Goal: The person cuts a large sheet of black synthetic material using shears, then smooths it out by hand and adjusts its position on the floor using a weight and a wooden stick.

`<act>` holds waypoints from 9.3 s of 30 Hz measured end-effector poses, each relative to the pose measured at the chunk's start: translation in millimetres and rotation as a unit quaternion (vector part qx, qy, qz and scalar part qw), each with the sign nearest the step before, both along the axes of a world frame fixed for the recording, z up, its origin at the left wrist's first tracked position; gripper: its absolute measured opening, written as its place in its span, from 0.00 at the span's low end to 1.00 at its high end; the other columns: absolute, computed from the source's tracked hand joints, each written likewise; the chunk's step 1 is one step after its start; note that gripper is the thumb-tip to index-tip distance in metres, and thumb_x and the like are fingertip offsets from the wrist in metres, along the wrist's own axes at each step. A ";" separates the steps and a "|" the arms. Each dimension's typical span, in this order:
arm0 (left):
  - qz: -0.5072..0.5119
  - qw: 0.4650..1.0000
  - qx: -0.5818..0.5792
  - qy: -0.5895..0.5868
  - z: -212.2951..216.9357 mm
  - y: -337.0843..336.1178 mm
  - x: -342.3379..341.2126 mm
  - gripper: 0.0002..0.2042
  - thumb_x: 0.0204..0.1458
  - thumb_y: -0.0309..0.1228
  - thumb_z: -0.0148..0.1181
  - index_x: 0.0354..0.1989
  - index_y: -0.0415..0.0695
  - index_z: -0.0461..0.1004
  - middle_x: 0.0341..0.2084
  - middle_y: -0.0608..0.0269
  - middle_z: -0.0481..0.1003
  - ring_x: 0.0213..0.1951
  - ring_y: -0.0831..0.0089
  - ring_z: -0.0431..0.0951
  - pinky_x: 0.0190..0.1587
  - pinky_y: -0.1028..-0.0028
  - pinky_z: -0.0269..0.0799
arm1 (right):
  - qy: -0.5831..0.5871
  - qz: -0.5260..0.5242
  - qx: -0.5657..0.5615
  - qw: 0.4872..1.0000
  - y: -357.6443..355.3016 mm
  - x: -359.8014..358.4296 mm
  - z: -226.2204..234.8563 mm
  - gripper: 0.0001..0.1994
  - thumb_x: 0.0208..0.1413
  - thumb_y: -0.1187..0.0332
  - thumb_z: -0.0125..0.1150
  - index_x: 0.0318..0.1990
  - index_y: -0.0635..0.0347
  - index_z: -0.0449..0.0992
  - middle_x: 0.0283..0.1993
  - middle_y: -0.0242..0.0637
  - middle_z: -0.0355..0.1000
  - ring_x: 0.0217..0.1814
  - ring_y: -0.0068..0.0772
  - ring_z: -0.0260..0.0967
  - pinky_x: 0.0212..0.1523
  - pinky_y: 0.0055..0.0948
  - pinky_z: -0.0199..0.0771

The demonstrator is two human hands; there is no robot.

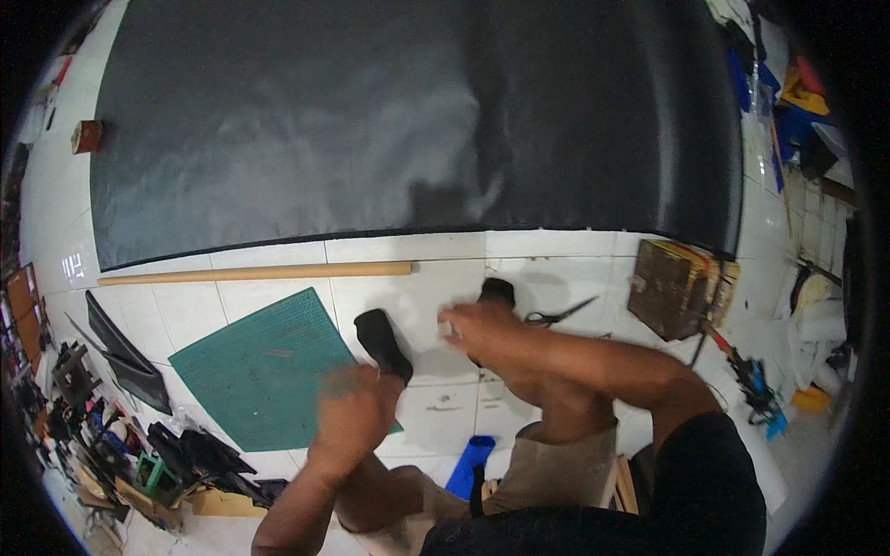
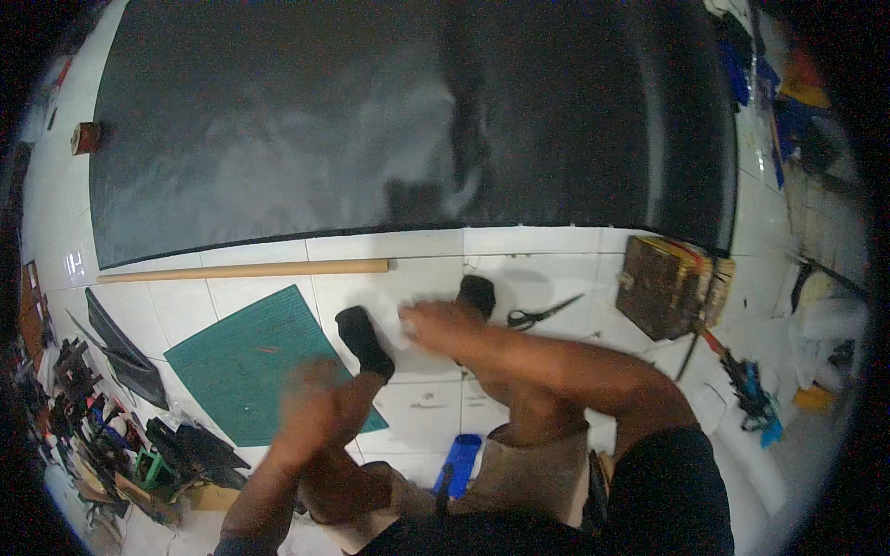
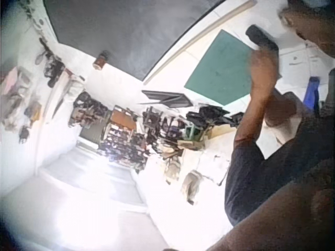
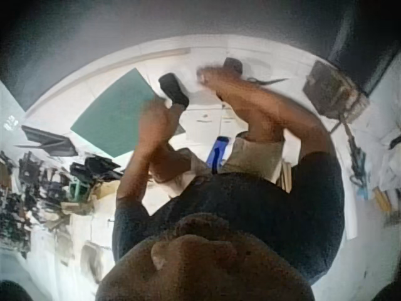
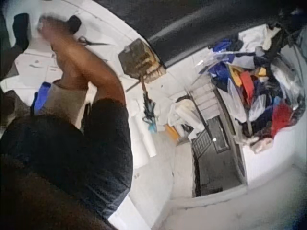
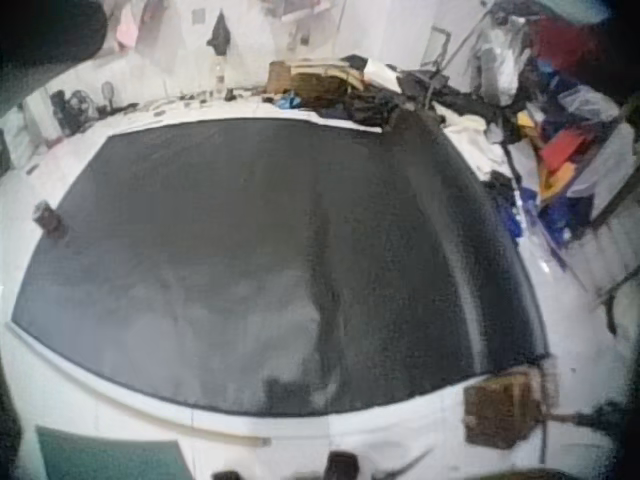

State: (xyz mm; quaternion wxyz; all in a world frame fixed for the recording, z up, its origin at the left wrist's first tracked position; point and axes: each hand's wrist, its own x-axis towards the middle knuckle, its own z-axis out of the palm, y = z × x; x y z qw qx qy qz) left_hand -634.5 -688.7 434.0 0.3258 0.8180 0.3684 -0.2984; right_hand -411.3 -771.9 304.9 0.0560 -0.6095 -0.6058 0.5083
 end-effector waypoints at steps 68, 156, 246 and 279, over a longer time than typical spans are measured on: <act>0.417 0.795 0.321 -0.303 -410.2 158.8 -178.3 0.40 0.45 0.43 0.69 0.65 0.40 0.58 0.68 0.36 0.43 0.68 0.43 0.49 0.67 0.53 0.50 | -0.186 -0.591 0.013 0.785 2.7 217.7 -211.2 0.23 0.67 0.45 0.36 0.43 0.59 0.65 0.19 0.36 0.61 0.15 0.27 0.62 0.14 0.30 0.68; 0.833 0.395 -0.015 -0.388 -414.8 193.7 -118.2 0.32 0.44 0.31 0.66 0.58 0.38 0.60 0.47 0.51 0.70 0.42 0.60 0.74 0.31 0.65 0.72 | -0.212 -0.048 0.135 0.967 12.5 97.2 -212.7 0.30 0.58 0.56 0.60 0.65 0.59 0.61 0.72 0.50 0.49 0.73 0.54 0.48 0.69 0.48 0.52; -0.033 0.918 0.155 -0.363 -390.9 0.4 178.6 0.07 0.51 0.29 0.60 0.35 0.44 0.80 0.31 0.55 0.74 0.38 0.50 0.73 0.57 0.44 0.63 | 0.168 -0.541 -0.230 0.792 -196.1 -5.4 -129.9 0.26 0.57 0.54 0.61 0.52 0.66 0.64 0.45 0.47 0.72 0.48 0.37 0.73 0.48 0.34 0.75; -0.017 0.885 0.172 -0.433 -393.3 -13.8 170.6 0.09 0.48 0.25 0.62 0.39 0.45 0.78 0.33 0.58 0.71 0.42 0.55 0.70 0.62 0.41 0.55 | 0.139 -0.521 -0.114 0.834 -103.6 1.1 -187.9 0.20 0.61 0.52 0.57 0.44 0.63 0.68 0.36 0.38 0.71 0.36 0.25 0.69 0.37 0.27 0.70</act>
